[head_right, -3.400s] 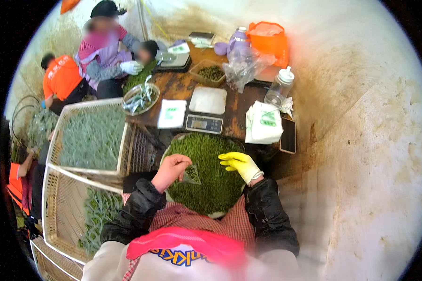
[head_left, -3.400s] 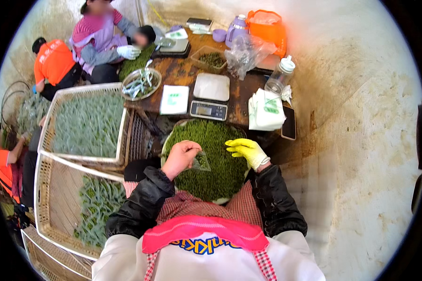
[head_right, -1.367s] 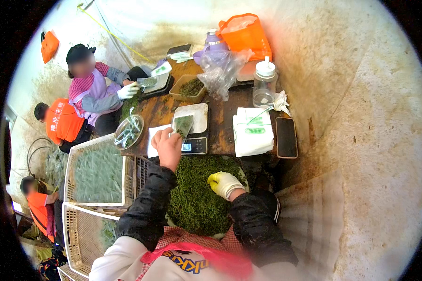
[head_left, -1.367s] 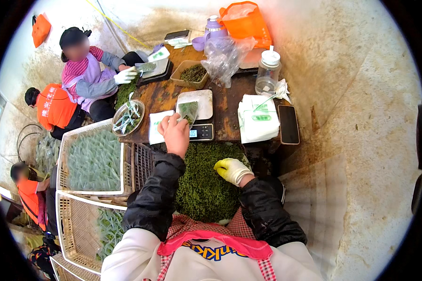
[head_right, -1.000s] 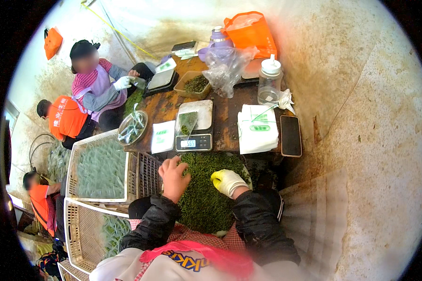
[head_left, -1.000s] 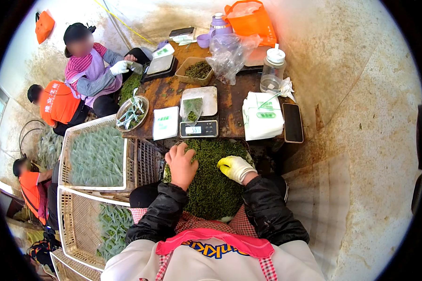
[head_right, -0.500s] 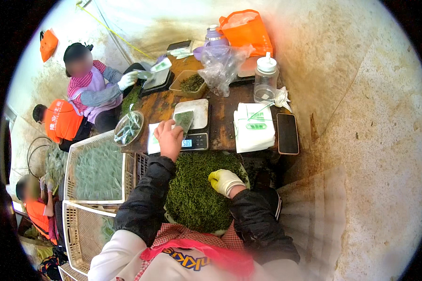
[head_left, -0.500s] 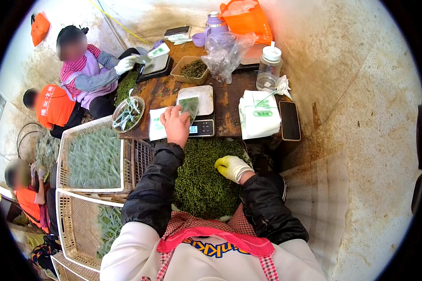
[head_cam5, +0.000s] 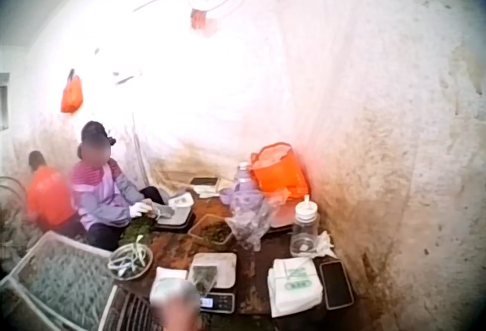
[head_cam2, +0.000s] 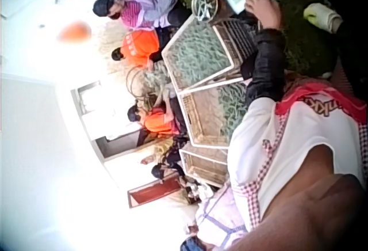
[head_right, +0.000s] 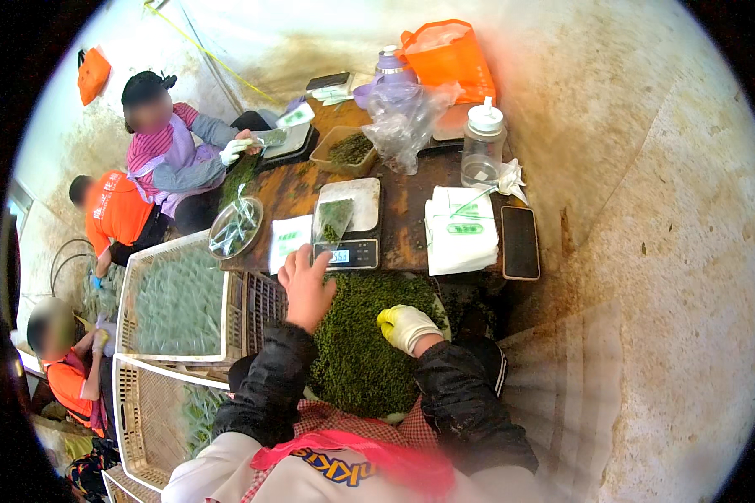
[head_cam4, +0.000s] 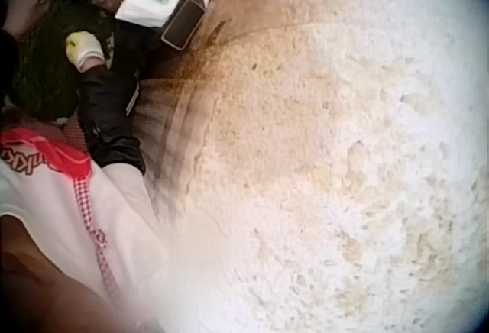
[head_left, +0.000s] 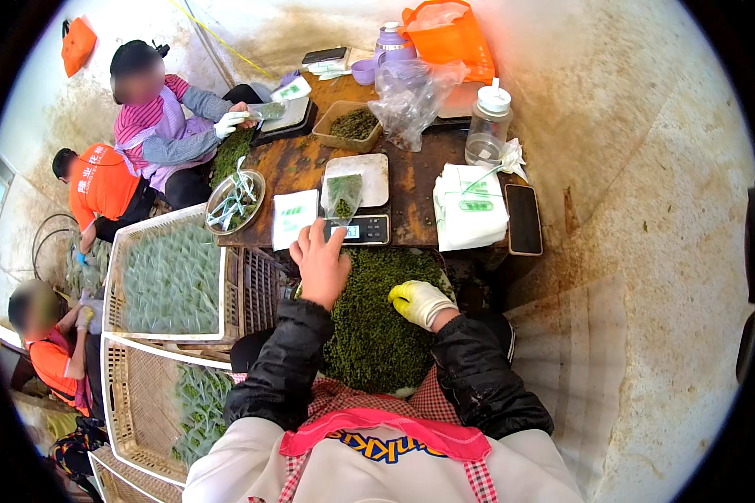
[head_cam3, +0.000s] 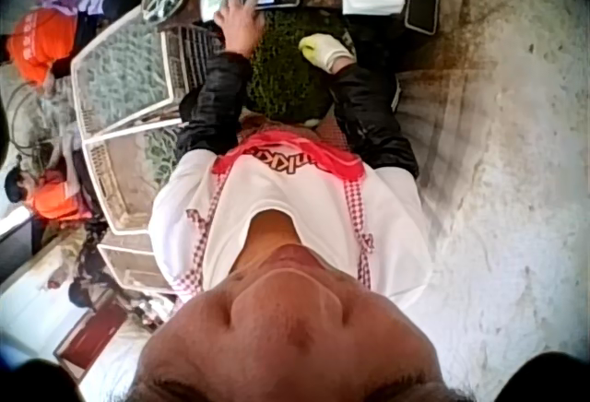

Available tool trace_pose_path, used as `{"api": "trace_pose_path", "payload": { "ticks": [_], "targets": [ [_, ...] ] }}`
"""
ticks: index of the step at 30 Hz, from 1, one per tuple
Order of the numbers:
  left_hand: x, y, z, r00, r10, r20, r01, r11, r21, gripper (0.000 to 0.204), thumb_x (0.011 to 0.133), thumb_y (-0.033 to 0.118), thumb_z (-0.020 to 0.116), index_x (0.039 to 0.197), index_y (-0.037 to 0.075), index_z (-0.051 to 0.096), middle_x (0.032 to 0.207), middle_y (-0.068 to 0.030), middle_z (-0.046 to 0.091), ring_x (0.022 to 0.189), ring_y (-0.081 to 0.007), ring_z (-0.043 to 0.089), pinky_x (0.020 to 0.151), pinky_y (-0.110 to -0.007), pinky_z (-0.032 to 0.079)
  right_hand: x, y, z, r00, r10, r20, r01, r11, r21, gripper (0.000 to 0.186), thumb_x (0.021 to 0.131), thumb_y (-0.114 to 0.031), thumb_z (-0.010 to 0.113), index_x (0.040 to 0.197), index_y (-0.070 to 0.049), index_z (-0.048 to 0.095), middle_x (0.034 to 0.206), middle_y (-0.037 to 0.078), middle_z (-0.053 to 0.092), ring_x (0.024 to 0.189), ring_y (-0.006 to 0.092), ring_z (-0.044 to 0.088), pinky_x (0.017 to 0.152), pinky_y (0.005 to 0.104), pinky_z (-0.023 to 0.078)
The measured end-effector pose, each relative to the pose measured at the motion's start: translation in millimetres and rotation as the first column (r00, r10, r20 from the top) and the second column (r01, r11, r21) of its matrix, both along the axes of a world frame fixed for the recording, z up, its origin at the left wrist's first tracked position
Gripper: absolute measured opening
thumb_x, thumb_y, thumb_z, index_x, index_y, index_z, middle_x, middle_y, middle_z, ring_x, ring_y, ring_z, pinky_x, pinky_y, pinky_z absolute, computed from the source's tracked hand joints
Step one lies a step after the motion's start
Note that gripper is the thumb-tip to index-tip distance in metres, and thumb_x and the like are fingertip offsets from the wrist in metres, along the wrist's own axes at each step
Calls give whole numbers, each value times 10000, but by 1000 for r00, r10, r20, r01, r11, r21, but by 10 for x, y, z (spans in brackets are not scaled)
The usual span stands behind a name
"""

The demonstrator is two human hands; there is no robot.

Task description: The person sits on the floor and sorts green tea leaves from a large basket on their lap. They repeatedly scoop leaves into a small plastic bag, place the bag on a digital scale, and then return to sorting. Other workers are visible in the background performing similar tasks.

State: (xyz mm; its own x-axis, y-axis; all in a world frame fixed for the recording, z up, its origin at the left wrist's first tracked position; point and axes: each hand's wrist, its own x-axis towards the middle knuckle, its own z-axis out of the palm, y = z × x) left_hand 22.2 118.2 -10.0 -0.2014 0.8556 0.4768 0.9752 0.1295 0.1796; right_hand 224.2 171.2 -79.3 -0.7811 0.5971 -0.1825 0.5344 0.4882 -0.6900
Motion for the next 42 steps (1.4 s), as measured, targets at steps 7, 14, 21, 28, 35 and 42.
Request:
{"api": "trace_pose_path", "payload": {
  "ticks": [7, 14, 21, 28, 35, 42],
  "targets": [
    [-334, 676, -97, 980, 17, -197, -17, 1000, 3, 166, 754, 53, 640, 920, 59, 635, 1204, -123, 500, 1200, -339, 409, 986, -544, 274, -21, -26, -17, 1000, -23, 1, 23, 998, -51, 231, 838, -189, 612, 1037, -106, 697, 1055, 135, 668, 984, 338, 625, 875, 400, 499],
    [-318, 530, -273, 994, -48, 99, 11, 938, 345, 158, 722, 53, 715, 842, 113, 632, 1055, -72, 512, 1094, -319, 446, 949, -455, 288, -20, -39, -1, 999, -25, 20, 25, 1000, -5, 218, 834, -173, 629, 1032, -116, 698, 1064, 121, 667, 993, 329, 622, 877, 396, 500],
    [-281, 346, -383, 983, 29, 180, -87, 943, 321, 150, 739, 46, 704, 839, 132, 634, 1040, -33, 513, 1046, -309, 447, 898, -453, 320, -29, -23, 12, 999, -6, 37, 6, 1000, 2, 231, 843, -175, 628, 1058, -124, 692, 1075, 117, 667, 1009, 322, 620, 891, 396, 496],
    [-239, 306, -192, 971, -110, 211, 19, 919, 393, 117, 793, 29, 674, 887, 88, 636, 881, -71, 614, 856, -274, 573, 833, -413, 390, -21, -23, -22, 999, 16, 36, -17, 1000, 14, 240, 842, -167, 624, 1071, -129, 683, 1093, 100, 652, 1024, 318, 610, 896, 397, 496],
    [99, -175, -130, 832, -208, 514, -7, 923, 386, 105, 823, -27, 641, 909, 25, 613, 889, -122, 642, 832, -307, 602, 752, -386, 468, -36, -72, -20, 975, -9, -221, 23, 998, 58, 221, 839, -184, 642, 1039, -101, 684, 1063, 141, 658, 964, 334, 627, 855, 381, 513],
    [482, -644, -191, 922, -338, 190, 288, 925, 249, 214, 712, -34, 673, 900, 63, 638, 1030, -107, 594, 934, -304, 563, 801, -400, 439, -76, -148, 281, 833, -472, -290, -100, 386, -917, 476, 944, -458, 566, 1169, -40, 603, 1028, 76, 661, 826, 185, 663, 660, 298, 548]
  ]
}}
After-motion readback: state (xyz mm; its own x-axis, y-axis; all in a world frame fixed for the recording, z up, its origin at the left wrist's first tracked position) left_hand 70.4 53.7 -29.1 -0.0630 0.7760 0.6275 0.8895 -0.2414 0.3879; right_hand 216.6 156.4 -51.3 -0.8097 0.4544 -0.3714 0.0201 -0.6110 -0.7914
